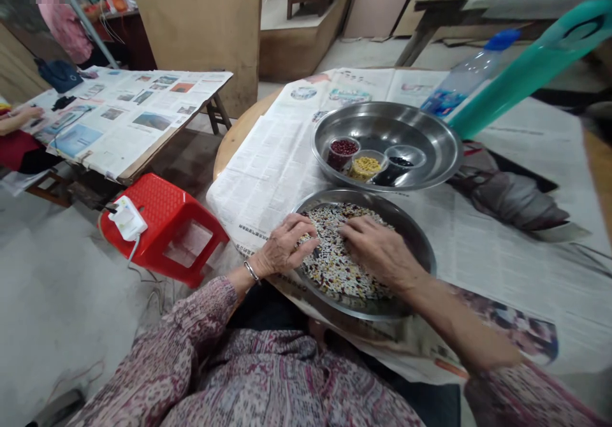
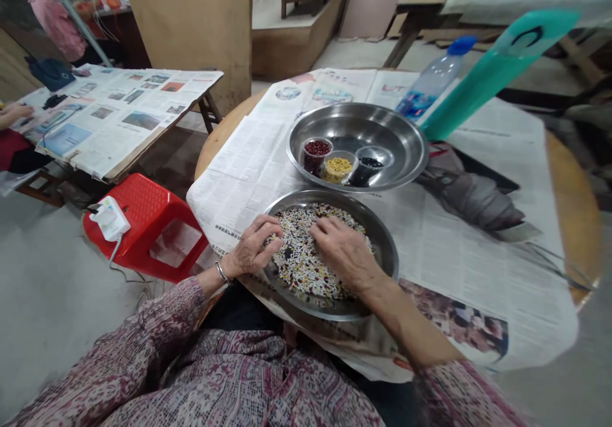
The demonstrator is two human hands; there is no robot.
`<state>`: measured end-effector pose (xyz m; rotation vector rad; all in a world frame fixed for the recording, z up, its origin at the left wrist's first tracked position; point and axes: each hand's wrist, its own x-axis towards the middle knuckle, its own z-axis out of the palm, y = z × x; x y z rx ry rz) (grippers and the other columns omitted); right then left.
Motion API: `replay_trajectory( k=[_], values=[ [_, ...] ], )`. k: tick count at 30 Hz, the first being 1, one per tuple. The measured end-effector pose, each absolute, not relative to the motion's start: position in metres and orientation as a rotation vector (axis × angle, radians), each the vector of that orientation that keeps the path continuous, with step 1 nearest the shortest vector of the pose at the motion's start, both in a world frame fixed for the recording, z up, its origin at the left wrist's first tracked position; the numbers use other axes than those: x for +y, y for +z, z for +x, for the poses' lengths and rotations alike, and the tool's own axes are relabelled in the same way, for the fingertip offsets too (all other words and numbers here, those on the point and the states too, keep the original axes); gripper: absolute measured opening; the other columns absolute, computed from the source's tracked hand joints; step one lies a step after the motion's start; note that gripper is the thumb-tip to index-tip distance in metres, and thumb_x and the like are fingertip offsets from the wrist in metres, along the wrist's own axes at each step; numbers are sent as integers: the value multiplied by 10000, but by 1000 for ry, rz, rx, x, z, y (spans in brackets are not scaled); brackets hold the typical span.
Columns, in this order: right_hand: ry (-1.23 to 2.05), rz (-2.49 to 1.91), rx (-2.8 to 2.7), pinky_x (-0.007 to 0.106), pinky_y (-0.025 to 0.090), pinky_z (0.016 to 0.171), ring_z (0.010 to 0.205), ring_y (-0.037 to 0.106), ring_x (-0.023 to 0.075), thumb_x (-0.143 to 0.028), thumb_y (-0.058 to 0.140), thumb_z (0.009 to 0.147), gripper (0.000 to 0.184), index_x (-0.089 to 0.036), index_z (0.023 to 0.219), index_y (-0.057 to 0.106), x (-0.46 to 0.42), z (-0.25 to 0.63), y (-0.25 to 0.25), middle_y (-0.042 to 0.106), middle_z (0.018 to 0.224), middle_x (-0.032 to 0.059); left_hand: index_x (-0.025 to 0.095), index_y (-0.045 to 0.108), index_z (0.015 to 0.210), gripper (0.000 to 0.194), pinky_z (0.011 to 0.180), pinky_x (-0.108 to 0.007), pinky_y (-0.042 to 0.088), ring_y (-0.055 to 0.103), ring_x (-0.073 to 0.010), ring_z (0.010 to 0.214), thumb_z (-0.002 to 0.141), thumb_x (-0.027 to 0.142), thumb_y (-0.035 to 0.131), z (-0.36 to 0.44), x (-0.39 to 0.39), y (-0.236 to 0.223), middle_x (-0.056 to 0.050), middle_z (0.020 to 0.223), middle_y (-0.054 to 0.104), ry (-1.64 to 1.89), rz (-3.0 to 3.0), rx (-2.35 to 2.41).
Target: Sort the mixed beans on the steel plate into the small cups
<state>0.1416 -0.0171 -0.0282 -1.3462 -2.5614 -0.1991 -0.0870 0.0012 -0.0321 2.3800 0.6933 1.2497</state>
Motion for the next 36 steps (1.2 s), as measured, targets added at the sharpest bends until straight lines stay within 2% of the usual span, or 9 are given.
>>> replay_trajectory(
  k=[3,9,14,17,19,22,27,31,36],
  values=[
    [-166,-1537,-2380,347,486,768,923,570,237,-145,480,858,191,-188,891,663,-24,167,-26,656,953,98,159,567,949,147,927,-418,536,585,-211,1008,979,272,480,-87,1,-33,-99,956,619,1213,2377,699],
    [-80,-1747,-2111,442,485,864,1004,572,286,-207,412,883,365,-149,1155,647,-11,158,-31,667,1049,142,161,570,937,178,922,-435,533,590,-220,1019,984,288,456,-87,2,-32,-104,950,627,1171,2387,718],
    [144,-1797,-2141,359,483,714,796,583,213,-332,411,927,297,-188,984,664,-4,145,-32,643,929,100,164,569,919,170,926,-414,533,586,-209,1016,986,273,456,-87,2,-33,-88,932,629,1171,2401,697],
    [457,-1563,-2202,318,492,728,753,602,168,-327,452,922,231,-201,895,644,-20,145,-29,637,866,56,161,570,912,174,938,-401,524,583,-203,1011,988,268,456,-87,2,-33,-84,928,624,1171,2405,703],
    [537,-1431,-2241,306,504,746,782,618,158,-317,469,930,203,-203,941,637,-37,140,-26,639,902,53,156,573,910,175,945,-388,518,582,-197,1002,989,256,454,-87,2,-33,-81,919,622,1169,2412,707],
    [486,-1317,-2324,305,525,765,856,620,165,-278,505,920,203,-219,1079,616,-60,124,-23,625,1000,65,150,578,909,172,949,-378,514,580,-192,997,987,248,459,-87,1,-33,-81,927,621,1175,2419,707],
    [246,-1271,-2493,340,540,799,990,583,218,-102,457,864,293,-217,1057,645,-57,117,-29,632,1008,83,157,583,909,182,943,-393,520,582,-200,1004,988,263,458,-87,2,-35,-80,932,622,1151,2421,714],
    [24,-1511,-2325,405,537,833,1042,562,266,-149,444,880,321,-186,1100,676,-30,139,-35,639,1108,123,160,586,916,174,933,-390,529,583,-200,1007,985,271,471,-87,2,-36,-79,933,625,1183,2405,698],
    [-14,-1663,-2157,440,530,846,999,571,268,-274,425,926,342,-180,1134,680,-12,136,-38,640,1053,133,161,589,916,196,941,-414,524,584,-209,1010,988,283,454,-87,3,-35,-87,922,630,1127,2407,713]
  ],
)
